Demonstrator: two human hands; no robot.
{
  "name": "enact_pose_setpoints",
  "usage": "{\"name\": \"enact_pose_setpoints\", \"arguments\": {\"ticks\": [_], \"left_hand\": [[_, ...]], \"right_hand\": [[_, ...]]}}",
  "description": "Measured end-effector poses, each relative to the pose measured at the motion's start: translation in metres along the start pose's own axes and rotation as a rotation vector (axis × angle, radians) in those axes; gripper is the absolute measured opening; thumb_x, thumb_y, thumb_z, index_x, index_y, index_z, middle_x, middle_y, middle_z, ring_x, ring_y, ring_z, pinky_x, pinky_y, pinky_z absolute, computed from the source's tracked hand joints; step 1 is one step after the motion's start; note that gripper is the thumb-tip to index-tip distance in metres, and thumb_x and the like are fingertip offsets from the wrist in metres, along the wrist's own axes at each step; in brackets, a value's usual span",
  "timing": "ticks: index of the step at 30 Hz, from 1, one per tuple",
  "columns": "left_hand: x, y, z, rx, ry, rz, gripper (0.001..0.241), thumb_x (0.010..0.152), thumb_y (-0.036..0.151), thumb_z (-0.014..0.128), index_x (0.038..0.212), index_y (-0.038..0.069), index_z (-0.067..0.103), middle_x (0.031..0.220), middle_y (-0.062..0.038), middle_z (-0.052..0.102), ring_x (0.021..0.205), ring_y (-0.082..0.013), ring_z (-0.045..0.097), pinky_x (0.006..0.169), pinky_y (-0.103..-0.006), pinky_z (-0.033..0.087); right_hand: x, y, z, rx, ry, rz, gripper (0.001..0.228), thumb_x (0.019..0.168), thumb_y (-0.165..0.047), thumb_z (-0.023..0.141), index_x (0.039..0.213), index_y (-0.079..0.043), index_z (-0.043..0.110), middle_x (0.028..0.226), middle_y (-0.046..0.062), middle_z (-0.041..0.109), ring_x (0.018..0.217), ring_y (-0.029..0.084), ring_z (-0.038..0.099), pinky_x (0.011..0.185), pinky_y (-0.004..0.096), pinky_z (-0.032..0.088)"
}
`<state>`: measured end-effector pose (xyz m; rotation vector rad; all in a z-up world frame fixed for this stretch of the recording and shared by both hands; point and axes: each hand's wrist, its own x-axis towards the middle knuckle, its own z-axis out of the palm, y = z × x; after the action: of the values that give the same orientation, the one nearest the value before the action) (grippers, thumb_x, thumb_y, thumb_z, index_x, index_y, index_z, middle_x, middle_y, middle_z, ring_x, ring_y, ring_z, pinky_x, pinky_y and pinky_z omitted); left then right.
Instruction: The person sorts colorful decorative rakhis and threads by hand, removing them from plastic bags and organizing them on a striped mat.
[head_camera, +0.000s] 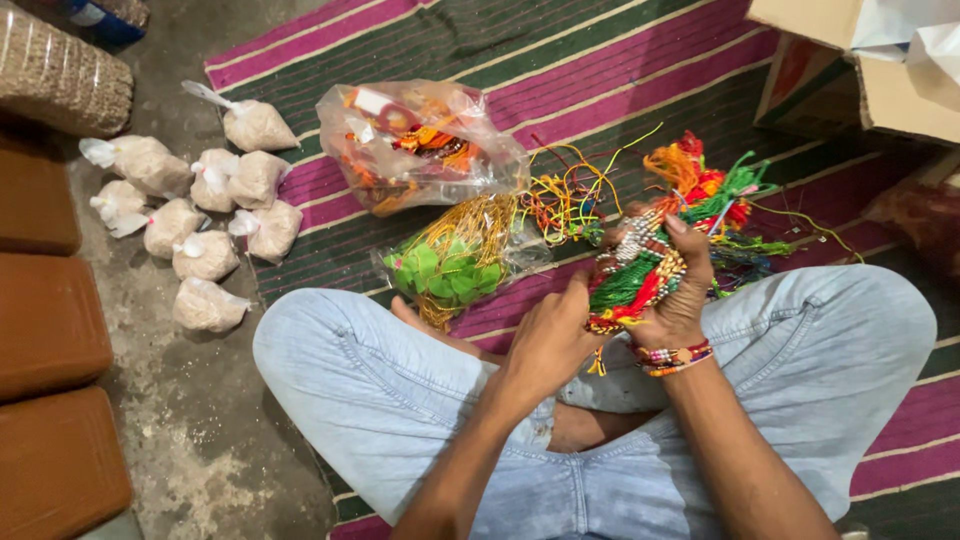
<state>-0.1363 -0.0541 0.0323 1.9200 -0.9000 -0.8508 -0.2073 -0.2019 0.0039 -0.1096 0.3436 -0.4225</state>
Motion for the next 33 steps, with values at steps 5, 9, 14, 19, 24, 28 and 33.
{"name": "enact_pose_setpoints", "arguments": {"ticks": [5, 9, 14, 19, 24, 28, 33], "left_hand": [[0.009, -0.007, -0.003, 0.031, -0.120, 0.022, 0.055, 0.088, 0.027, 0.075, 0.125, -0.005, 0.051, 0.087, -0.029, 0.070, 0.087, -0.0476, 0.069, 0.072, -0.0568, 0.052], [0.003, -0.017, -0.006, -0.126, -0.183, 0.116, 0.053, 0.088, 0.024, 0.071, 0.131, -0.002, 0.055, 0.090, -0.026, 0.071, 0.085, -0.0449, 0.071, 0.071, -0.0520, 0.053], [-0.004, -0.027, -0.016, -0.065, -0.121, 0.225, 0.046, 0.094, 0.027, 0.076, 0.127, -0.001, 0.059, 0.111, -0.023, 0.071, 0.100, -0.0380, 0.070, 0.083, -0.0445, 0.054], [0.014, -0.030, -0.077, -0.091, -0.079, 0.211, 0.054, 0.087, 0.025, 0.080, 0.132, 0.004, 0.059, 0.104, -0.012, 0.069, 0.094, -0.0228, 0.068, 0.084, -0.0349, 0.056], [0.107, -0.035, -0.144, 0.101, 0.078, 0.374, 0.032, 0.099, 0.021, 0.072, 0.125, 0.005, 0.062, 0.108, -0.008, 0.069, 0.099, -0.0189, 0.068, 0.085, -0.0326, 0.055], [0.241, -0.060, -0.174, 0.163, 0.215, 0.399, 0.022, 0.099, 0.017, 0.071, 0.115, 0.004, 0.063, 0.108, -0.009, 0.069, 0.101, -0.0196, 0.071, 0.090, -0.0341, 0.058], [0.396, -0.118, -0.173, 0.575, 0.462, 0.181, 0.057, 0.087, 0.033, 0.083, 0.125, 0.003, 0.054, 0.127, -0.017, 0.055, 0.120, -0.0354, 0.052, 0.100, -0.0482, 0.047]], "right_hand": [[-0.003, -0.008, 0.003, 0.006, -0.059, 0.025, 0.027, 0.098, -0.023, 0.068, 0.115, -0.003, 0.059, 0.098, 0.007, 0.061, 0.099, 0.023, 0.062, 0.082, 0.038, 0.056], [-0.005, -0.015, 0.005, -0.013, -0.101, -0.010, 0.018, 0.100, -0.019, 0.066, 0.116, -0.012, 0.061, 0.109, -0.001, 0.062, 0.094, 0.019, 0.059, 0.081, 0.034, 0.052], [-0.007, -0.039, 0.007, -0.034, -0.101, -0.061, 0.016, 0.100, -0.021, 0.065, 0.113, -0.012, 0.060, 0.108, -0.001, 0.060, 0.095, 0.018, 0.059, 0.079, 0.033, 0.050], [-0.015, -0.064, 0.018, -0.079, -0.115, -0.079, 0.017, 0.103, -0.022, 0.066, 0.112, -0.010, 0.059, 0.108, 0.000, 0.057, 0.096, 0.019, 0.058, 0.077, 0.032, 0.049], [-0.013, -0.069, 0.020, -0.019, -0.125, -0.068, 0.019, 0.102, -0.021, 0.065, 0.115, -0.009, 0.058, 0.108, 0.001, 0.057, 0.096, 0.020, 0.057, 0.079, 0.035, 0.049], [-0.007, -0.063, 0.019, -0.014, -0.060, -0.075, 0.024, 0.101, -0.021, 0.065, 0.120, -0.009, 0.055, 0.115, 0.003, 0.057, 0.095, 0.021, 0.057, 0.074, 0.035, 0.050], [0.008, -0.058, 0.020, 0.019, -0.043, -0.020, 0.028, 0.099, -0.019, 0.065, 0.121, -0.009, 0.050, 0.111, 0.005, 0.054, 0.091, 0.023, 0.057, 0.069, 0.036, 0.052]]}}
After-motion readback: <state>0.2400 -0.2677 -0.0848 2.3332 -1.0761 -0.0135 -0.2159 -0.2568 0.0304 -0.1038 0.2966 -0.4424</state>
